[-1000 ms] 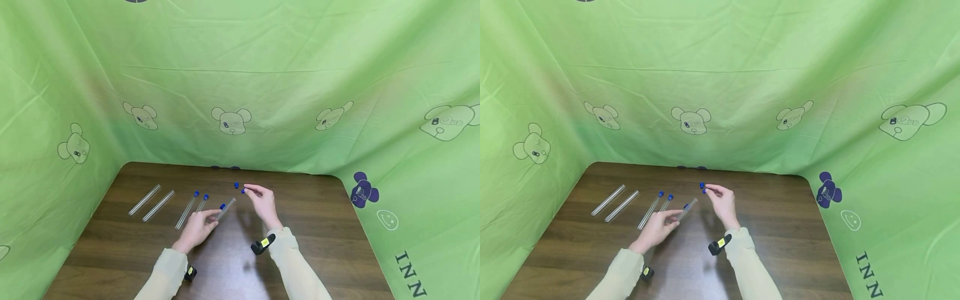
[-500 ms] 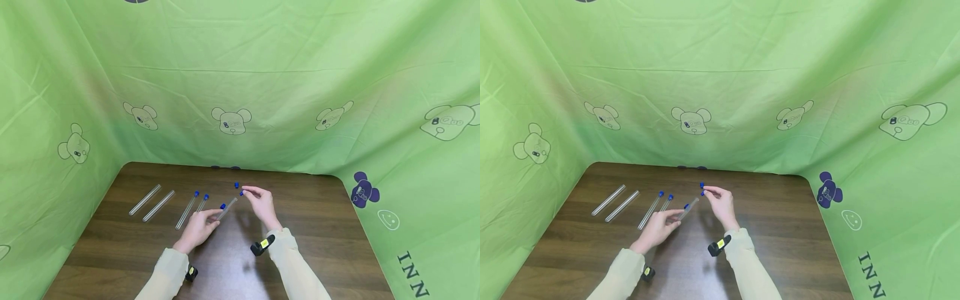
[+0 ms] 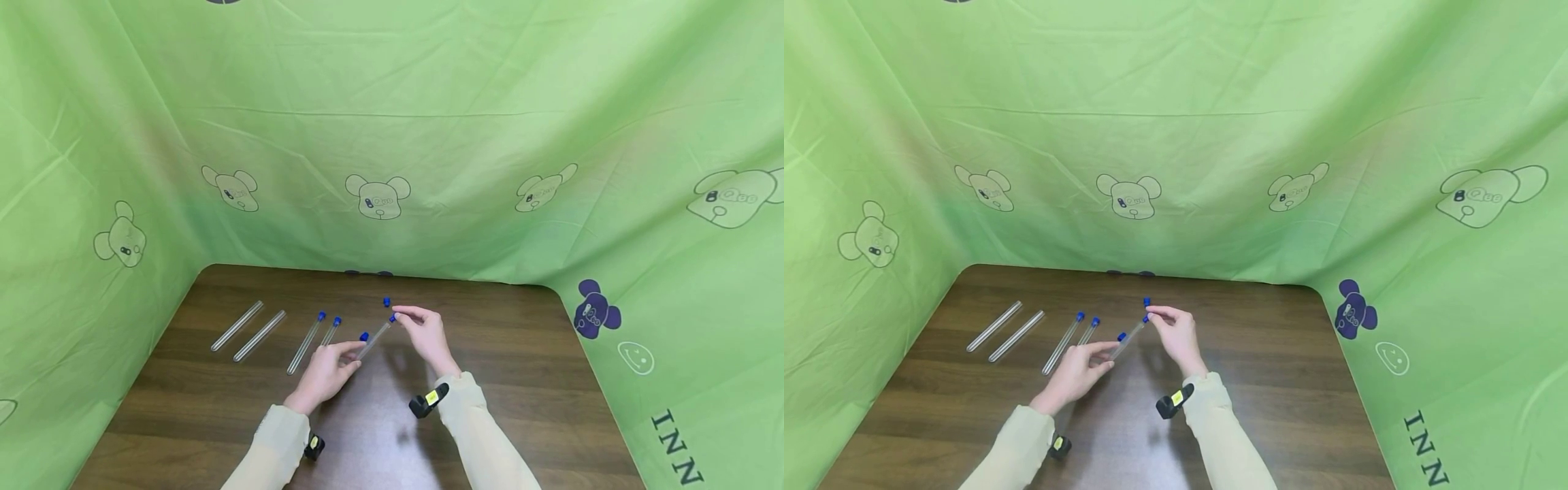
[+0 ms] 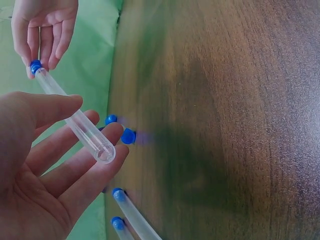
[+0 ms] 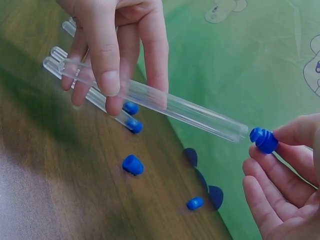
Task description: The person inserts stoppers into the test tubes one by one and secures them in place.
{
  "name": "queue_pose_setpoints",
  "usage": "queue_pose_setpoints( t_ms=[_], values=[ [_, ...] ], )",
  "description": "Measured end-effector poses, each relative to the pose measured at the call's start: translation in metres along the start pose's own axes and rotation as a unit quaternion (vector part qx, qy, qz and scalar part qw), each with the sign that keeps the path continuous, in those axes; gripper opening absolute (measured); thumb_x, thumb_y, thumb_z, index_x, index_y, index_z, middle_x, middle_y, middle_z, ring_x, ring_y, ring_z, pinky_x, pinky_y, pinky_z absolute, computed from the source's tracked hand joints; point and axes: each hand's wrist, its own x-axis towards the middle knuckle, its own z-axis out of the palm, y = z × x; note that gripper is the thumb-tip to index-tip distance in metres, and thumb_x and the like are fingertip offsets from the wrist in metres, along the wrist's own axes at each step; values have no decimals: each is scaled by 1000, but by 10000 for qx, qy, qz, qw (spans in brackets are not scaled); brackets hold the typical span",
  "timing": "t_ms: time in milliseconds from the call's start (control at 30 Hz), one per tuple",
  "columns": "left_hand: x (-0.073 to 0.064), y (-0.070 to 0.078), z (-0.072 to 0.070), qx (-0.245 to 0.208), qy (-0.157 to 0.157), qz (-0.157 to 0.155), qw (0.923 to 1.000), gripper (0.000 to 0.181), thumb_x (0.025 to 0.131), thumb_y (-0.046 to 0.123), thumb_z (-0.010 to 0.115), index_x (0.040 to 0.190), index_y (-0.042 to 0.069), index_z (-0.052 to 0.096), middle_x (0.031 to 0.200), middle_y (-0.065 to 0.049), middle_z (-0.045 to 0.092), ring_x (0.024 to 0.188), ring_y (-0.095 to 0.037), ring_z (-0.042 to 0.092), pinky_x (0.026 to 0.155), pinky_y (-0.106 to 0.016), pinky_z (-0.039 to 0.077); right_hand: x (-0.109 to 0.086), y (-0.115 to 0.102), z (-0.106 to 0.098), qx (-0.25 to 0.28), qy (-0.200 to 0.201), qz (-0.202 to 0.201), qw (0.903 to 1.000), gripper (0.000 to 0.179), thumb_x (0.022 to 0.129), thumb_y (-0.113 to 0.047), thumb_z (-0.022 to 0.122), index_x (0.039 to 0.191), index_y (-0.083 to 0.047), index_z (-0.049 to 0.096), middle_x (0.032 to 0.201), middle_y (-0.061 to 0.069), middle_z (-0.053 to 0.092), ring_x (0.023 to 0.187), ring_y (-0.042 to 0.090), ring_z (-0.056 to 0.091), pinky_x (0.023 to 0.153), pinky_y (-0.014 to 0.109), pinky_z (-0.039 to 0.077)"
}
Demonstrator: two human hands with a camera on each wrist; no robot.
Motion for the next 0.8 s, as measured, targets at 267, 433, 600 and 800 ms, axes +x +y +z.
queue_pose_setpoints(
  t_ms=[267,433,600,800],
  values=[
    [0,1,0,1,-33,-5,10000,38,94,6,73,132,10,69,102,-7,75,77,-10,72,68,-28,57,-1,-1,1,49,-159,106,9998,19,96,-5,70,112,2,76,100,16,75,89,21,73,87,40,56],
    [0,0,1,-5,4,61,10000,38,94,5,73,131,9,69,102,-6,75,76,-10,72,67,-27,57,-3,-3,1,15,-175,34,9998,19,96,-3,69,112,5,75,99,19,75,89,24,73,81,30,56],
    [0,-1,2,52,16,86,9999,38,94,6,74,131,8,69,102,-5,75,77,-10,72,68,-28,57,-4,-3,1,83,-189,33,9998,19,96,-3,69,112,5,75,99,20,74,95,40,71,79,24,54],
    [0,0,2,131,39,124,9998,37,94,8,74,131,10,70,102,-4,76,78,-10,72,70,-28,57,-3,-1,1,42,-235,204,9995,18,95,-3,69,111,2,76,99,15,76,98,40,70,81,26,55]
  ],
)
